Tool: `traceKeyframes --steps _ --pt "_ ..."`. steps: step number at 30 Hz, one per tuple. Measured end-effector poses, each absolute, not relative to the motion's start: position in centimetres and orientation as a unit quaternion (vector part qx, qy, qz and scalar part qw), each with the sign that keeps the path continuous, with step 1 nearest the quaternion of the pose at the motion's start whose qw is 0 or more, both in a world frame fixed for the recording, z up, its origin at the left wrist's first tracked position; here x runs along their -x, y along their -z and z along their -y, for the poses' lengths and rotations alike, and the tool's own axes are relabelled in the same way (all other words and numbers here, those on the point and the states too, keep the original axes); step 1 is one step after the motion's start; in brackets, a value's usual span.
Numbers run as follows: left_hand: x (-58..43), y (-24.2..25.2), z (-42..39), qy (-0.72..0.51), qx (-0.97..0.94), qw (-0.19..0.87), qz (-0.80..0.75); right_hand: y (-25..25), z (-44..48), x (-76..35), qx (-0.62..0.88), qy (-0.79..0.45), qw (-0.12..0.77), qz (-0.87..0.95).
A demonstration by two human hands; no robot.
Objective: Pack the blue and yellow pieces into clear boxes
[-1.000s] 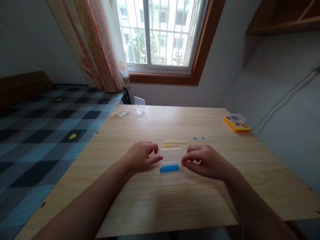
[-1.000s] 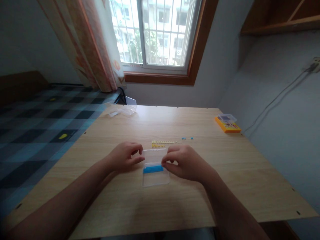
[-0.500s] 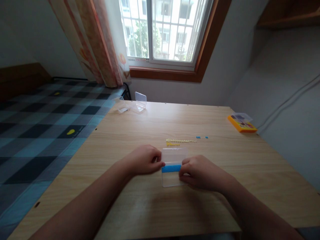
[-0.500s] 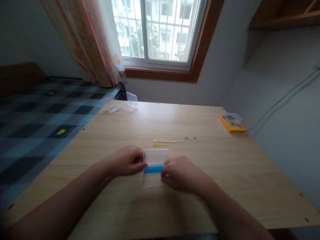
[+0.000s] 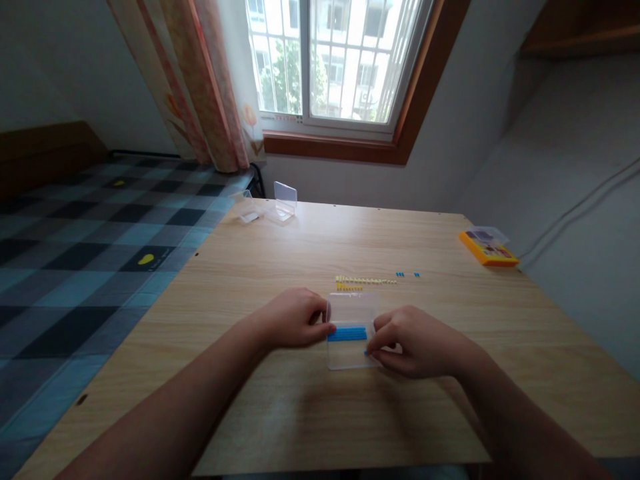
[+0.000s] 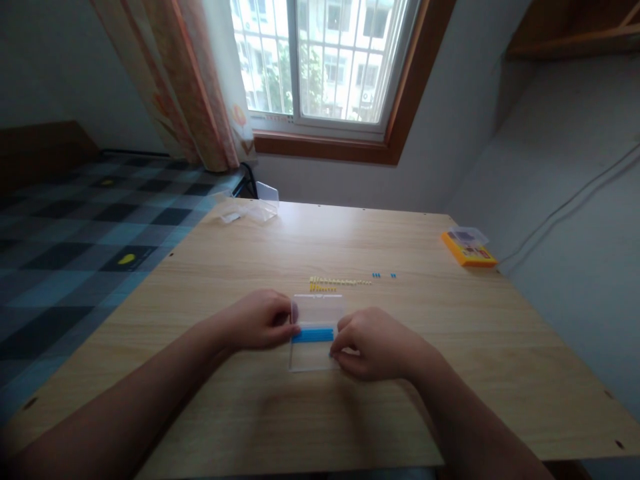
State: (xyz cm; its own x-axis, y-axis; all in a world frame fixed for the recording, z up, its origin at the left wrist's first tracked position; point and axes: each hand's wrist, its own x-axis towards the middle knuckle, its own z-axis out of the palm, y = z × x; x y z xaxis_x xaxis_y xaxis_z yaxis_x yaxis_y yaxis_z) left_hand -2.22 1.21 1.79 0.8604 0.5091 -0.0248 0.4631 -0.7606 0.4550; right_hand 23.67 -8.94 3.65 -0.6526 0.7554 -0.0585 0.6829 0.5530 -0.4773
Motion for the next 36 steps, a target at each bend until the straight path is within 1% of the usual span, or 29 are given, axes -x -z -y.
traceKeyframes --steps 7,14,19,23,36 --pt "1.9 -2.4 -0.9 -0.026 -0.933 0.234 -0.271 -4.2 8.9 -23.0 0.435 -0.219 0.045 0.872" --pt "1.8 -2.1 -0.8 -0.024 -0.934 0.236 -0.267 -4.1 8.9 -22.8 0.501 -0.181 0.037 0.845" --pt "1.7 -2.3 -0.7 -0.018 -0.934 0.237 -0.267 -3.7 8.8 -22.6 0.519 -0.142 0.031 0.842" --pt "1.7 -2.3 -0.6 -0.022 -0.934 0.235 -0.269 -3.5 8.7 -22.6 0.526 -0.132 0.036 0.839" --pt "1.7 -1.8 -0.7 -0.034 -0.938 0.221 -0.266 -3.4 8.5 -23.5 0.504 -0.162 0.072 0.845"
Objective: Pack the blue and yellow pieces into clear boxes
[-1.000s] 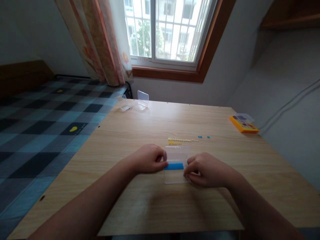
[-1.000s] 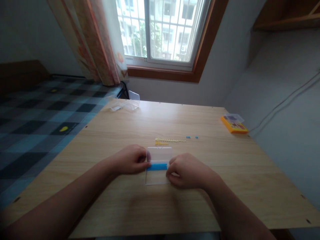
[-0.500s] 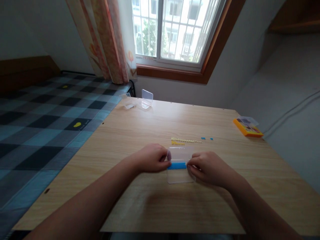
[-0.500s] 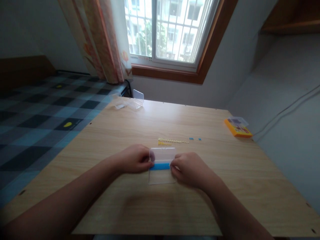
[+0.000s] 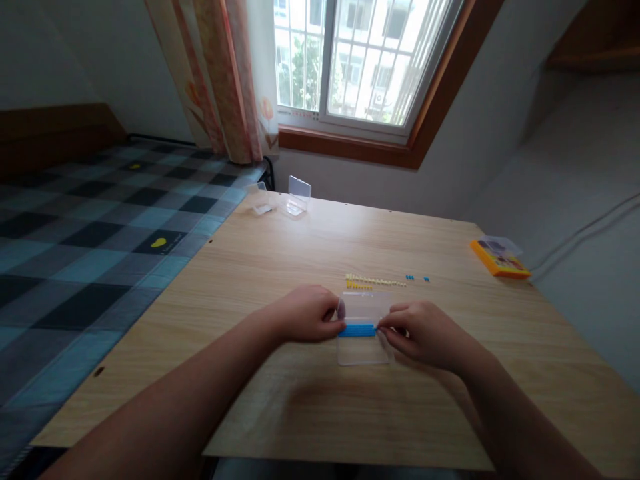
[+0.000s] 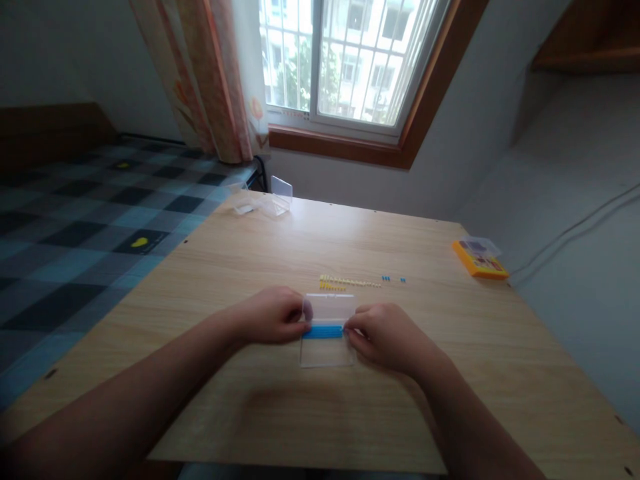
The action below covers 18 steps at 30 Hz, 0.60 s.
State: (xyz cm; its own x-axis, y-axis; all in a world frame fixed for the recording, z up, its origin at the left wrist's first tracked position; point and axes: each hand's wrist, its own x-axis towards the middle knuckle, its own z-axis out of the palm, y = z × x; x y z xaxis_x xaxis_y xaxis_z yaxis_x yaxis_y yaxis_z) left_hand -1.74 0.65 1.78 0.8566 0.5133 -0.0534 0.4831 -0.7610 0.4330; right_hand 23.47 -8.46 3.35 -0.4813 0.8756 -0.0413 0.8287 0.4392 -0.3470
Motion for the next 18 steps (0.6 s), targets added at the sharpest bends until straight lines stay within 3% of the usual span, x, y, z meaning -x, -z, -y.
traceKeyframes --steps 18 --pt "1.77 -1.99 -0.6 -0.032 -0.938 0.22 -0.267 -3.31 8.57 -22.94 0.527 -0.156 0.059 0.834"
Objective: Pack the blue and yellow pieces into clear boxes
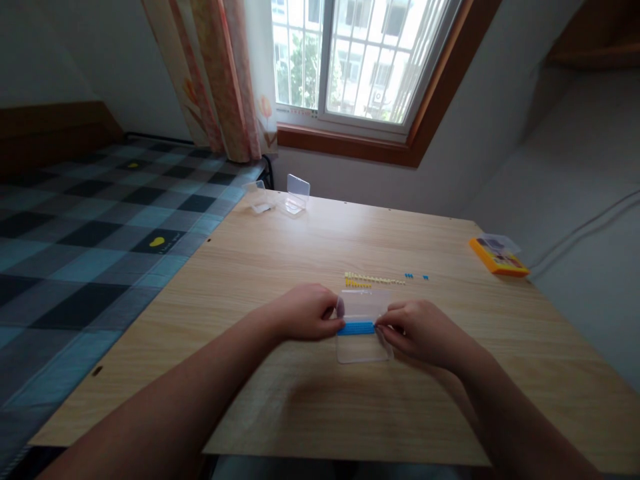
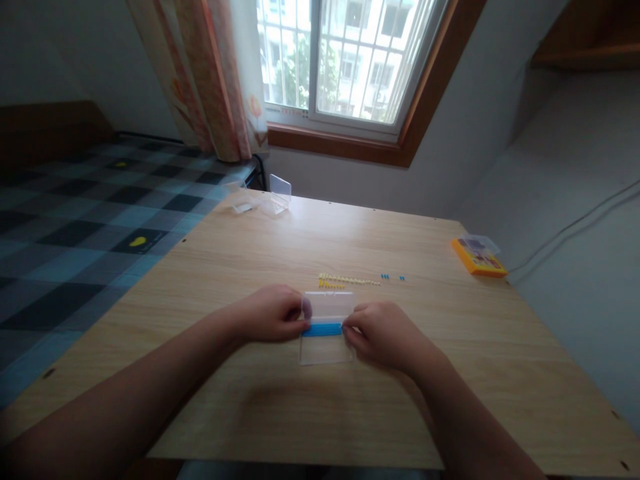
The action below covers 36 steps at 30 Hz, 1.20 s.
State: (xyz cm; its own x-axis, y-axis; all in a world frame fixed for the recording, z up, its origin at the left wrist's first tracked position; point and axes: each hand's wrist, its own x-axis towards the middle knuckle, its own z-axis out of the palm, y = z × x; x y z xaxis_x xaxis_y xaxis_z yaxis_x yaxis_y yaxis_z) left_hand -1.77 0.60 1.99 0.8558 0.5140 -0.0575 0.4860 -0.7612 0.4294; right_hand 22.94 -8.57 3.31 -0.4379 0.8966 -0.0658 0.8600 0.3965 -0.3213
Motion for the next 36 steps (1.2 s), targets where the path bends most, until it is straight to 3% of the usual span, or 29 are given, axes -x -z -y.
traceKeyframes --steps 36 --pt "1.77 -2.09 -0.55 -0.03 -0.939 0.219 -0.264 -3.48 8.71 -23.1 0.524 -0.161 0.059 0.834"
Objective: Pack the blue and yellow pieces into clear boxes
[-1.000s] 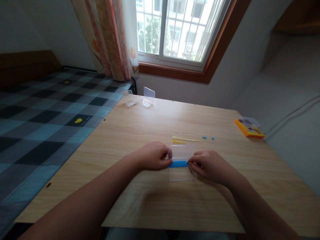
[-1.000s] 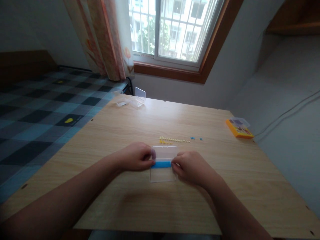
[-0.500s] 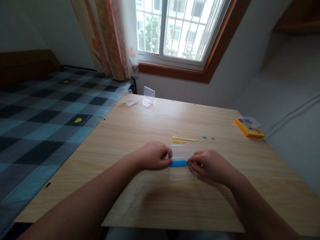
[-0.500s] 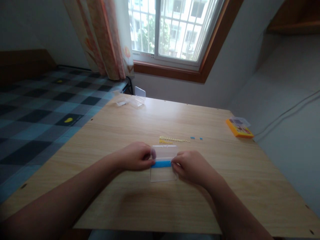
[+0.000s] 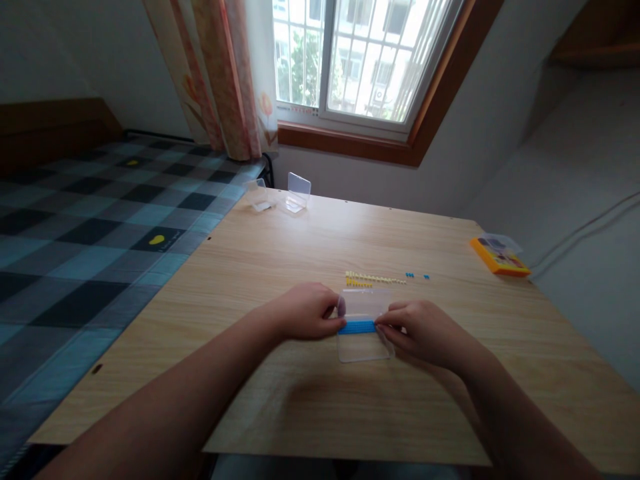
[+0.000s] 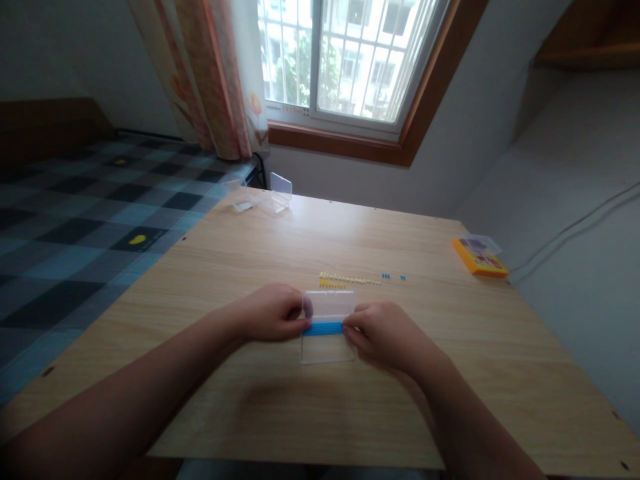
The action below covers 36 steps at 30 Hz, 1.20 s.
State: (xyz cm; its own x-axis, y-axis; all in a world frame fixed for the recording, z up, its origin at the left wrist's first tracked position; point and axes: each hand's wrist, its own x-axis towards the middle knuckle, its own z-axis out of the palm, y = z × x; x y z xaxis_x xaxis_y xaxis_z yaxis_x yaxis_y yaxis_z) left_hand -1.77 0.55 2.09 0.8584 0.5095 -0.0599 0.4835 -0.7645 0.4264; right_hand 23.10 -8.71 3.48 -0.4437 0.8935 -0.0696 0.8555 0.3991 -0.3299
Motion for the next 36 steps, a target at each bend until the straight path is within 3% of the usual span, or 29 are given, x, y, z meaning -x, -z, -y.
traceKeyframes --steps 22,27,32,36 --pt "1.8 -2.1 -0.5 -0.024 -0.939 0.212 -0.268 -3.4 8.8 -23.2 0.511 -0.15 0.067 0.844" --pt "1.8 -2.0 -0.6 -0.024 -0.938 0.219 -0.269 -3.4 8.8 -24.7 0.468 -0.109 0.215 0.85" --pt "1.8 -1.5 -1.0 -0.049 -0.921 0.242 -0.302 -2.8 7.0 -27.7 0.523 0.084 0.441 0.725" --pt "1.9 -1.1 -1.2 -0.072 -0.912 0.255 -0.314 -1.3 4.6 -30.9 0.59 0.157 0.457 0.647"
